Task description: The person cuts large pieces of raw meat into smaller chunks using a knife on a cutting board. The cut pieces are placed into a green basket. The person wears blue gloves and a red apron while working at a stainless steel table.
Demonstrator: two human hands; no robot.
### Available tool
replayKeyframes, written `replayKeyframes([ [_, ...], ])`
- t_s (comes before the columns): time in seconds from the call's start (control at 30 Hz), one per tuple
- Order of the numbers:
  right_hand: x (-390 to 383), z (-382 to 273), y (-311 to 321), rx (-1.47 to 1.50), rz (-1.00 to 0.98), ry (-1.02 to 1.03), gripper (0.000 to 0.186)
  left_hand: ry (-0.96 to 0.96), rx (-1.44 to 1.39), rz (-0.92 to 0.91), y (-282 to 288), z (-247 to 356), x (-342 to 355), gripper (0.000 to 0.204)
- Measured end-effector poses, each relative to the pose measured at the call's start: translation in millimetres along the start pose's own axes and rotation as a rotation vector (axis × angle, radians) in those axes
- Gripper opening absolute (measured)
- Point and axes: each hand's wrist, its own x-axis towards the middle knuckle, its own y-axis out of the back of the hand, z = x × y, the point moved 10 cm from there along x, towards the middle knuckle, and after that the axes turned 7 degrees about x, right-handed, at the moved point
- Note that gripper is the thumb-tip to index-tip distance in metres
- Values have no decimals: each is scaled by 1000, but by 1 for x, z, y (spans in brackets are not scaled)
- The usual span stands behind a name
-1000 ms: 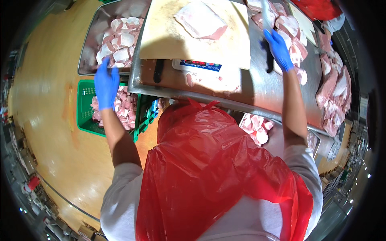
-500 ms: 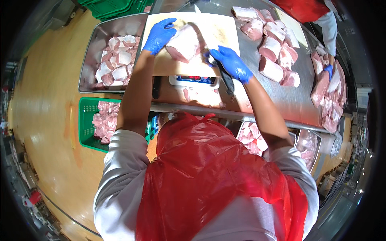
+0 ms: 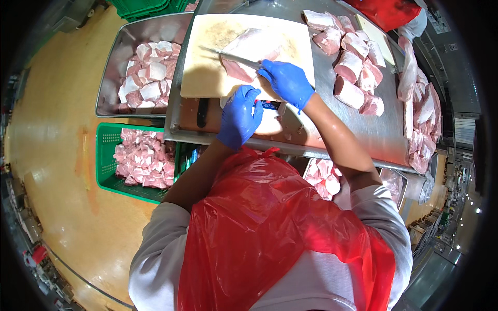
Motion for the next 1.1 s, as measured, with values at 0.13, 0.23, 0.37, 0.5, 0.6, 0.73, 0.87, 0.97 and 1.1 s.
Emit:
replayKeyframes([
  [0.13, 14, -15, 3, -73, -110, 126, 19, 26, -25, -52, 10, 0, -1, 17],
  [0.23, -17, 34, 12, -187, -219, 82, 23, 43, 47, 17, 29, -10, -13, 17],
  [0.37, -81, 131, 53, -407, -392, -60, 29, 66, 83, 55, 37, -25, -22, 19],
  [0.5, -88, 127, 85, -167, -65, 0, 20, -2, 176, 177, 15, -1, 3, 20],
  [0.6, -68, 86, 71, -29, 88, 12, 18, 50, 270, 116, -5, 1, 33, 21],
  [0.73, -39, 32, 38, 17, 123, 14, 21, -50, 241, 201, -19, -21, 25, 15],
  [0.87, -9, -3, 6, 44, 113, 43, 21, 44, 309, 80, -24, -33, 7, 10],
  [0.97, -1, -5, -13, -79, -62, -8, 19, 34, 230, 189, -16, -37, -1, 11],
  [1.1, -47, 29, -15, -114, -259, -120, 27, 82, 123, 180, 0, -40, 1, 12],
])
